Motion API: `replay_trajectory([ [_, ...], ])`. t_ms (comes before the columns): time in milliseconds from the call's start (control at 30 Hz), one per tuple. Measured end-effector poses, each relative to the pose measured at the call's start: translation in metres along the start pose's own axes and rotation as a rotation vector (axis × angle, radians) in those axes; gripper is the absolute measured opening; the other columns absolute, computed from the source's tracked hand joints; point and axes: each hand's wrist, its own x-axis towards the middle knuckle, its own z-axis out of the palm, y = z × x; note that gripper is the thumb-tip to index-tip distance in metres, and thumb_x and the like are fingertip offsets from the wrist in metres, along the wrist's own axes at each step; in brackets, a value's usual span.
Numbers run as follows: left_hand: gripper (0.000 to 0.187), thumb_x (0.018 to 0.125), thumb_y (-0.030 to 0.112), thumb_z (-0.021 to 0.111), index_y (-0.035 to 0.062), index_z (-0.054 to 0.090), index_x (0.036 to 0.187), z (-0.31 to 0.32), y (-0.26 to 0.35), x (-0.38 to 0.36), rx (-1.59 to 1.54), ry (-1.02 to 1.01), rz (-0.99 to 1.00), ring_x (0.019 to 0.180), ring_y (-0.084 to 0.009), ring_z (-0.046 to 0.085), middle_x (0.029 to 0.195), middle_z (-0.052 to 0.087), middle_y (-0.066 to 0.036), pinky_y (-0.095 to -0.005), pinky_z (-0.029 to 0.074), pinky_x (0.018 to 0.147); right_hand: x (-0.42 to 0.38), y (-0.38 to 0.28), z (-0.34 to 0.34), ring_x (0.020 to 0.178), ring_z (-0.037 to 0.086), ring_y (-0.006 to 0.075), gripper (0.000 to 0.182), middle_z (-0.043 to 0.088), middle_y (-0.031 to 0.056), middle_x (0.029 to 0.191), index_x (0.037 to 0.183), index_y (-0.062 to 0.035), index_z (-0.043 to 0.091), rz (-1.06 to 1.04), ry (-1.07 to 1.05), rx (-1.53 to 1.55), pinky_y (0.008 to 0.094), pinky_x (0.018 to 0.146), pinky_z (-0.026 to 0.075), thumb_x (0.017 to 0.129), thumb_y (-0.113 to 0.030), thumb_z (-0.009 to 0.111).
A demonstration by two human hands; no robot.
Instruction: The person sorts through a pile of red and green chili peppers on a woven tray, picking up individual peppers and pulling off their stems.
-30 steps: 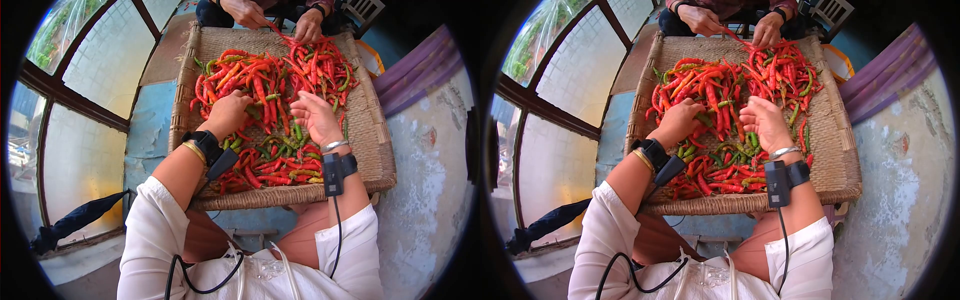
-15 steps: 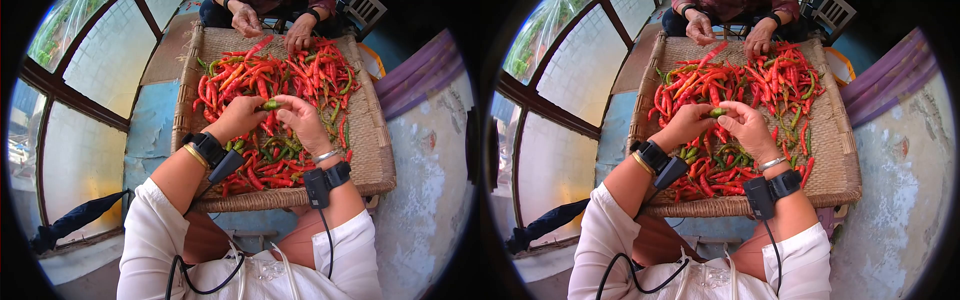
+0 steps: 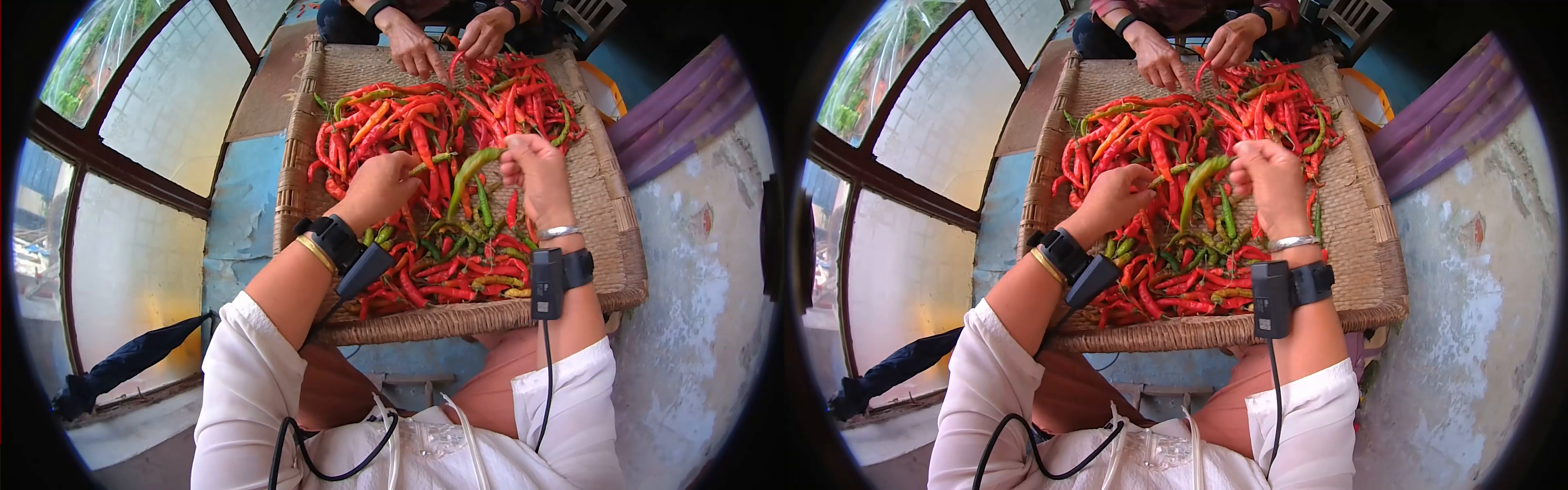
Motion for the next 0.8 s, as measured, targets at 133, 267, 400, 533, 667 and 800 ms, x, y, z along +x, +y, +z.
replay_trajectory([
  [133,0.034,0.069,0.017,0.063,0.0014,0.056,0.099,0.005,-0.015,0.000,0.026,-0.065,-0.033,0.081,-0.0305,0.057,0.082,0.060,-0.018,-0.0376,0.045,0.070,0.008,-0.010,-0.003,0.066,0.057,0.0131,0.036,0.058,0.0077,0.082,0.115,0.0006,0.041,-0.160,0.239,0.431,0.0262,0.056,0.048,0.083,-0.012,0.052],
  [267,0.036,0.068,0.017,0.064,0.0015,0.056,0.099,0.009,-0.009,-0.004,-0.072,-0.261,-0.136,0.081,-0.0304,0.058,0.083,0.060,-0.018,-0.0368,0.045,0.071,0.004,0.013,-0.011,0.071,0.058,0.0163,0.044,0.057,0.0096,0.086,0.119,0.0004,0.034,0.119,0.148,0.300,0.0292,0.059,0.049,0.082,-0.012,0.053],
  [400,0.030,0.067,0.014,0.065,0.0008,0.057,0.092,0.013,-0.016,-0.002,-0.037,-0.173,-0.025,0.075,-0.0261,0.059,0.078,0.061,-0.014,-0.0344,0.046,0.066,-0.002,0.021,0.005,0.067,0.057,0.0120,0.034,0.058,0.0054,0.081,0.108,-0.0011,0.047,0.295,-0.152,0.127,0.0237,0.054,0.046,0.079,-0.016,0.057],
  [533,0.018,0.069,0.008,0.064,0.0015,0.056,0.083,0.013,-0.011,0.004,-0.475,-0.167,-0.059,0.068,-0.0138,0.057,0.073,0.059,-0.006,-0.0273,0.046,0.061,-0.010,0.023,0.026,0.066,0.054,0.0070,0.029,0.058,0.0024,0.081,0.105,-0.0004,0.052,0.250,-0.277,-0.328,0.0190,0.052,0.043,0.081,-0.017,0.055],
  [667,0.011,0.071,0.003,0.062,0.0025,0.055,0.080,0.012,-0.002,0.004,-0.688,-0.228,-0.054,0.068,-0.0084,0.054,0.072,0.057,-0.002,-0.0230,0.045,0.059,-0.019,0.034,0.036,0.060,0.051,0.0056,0.023,0.057,-0.0019,0.074,0.096,-0.0016,0.057,0.271,-0.419,-0.385,0.0213,0.049,0.041,0.078,-0.016,0.057],
  [800,0.007,0.076,0.002,0.058,0.0032,0.054,0.081,0.015,0.008,0.000,-0.775,-0.217,-0.087,0.067,-0.0066,0.052,0.074,0.056,0.000,-0.0210,0.044,0.059,-0.018,0.045,0.037,0.057,0.049,0.0046,0.015,0.056,-0.0018,0.069,0.086,-0.0029,0.058,0.211,-0.484,-0.408,0.0184,0.049,0.039,0.079,-0.016,0.056],
])
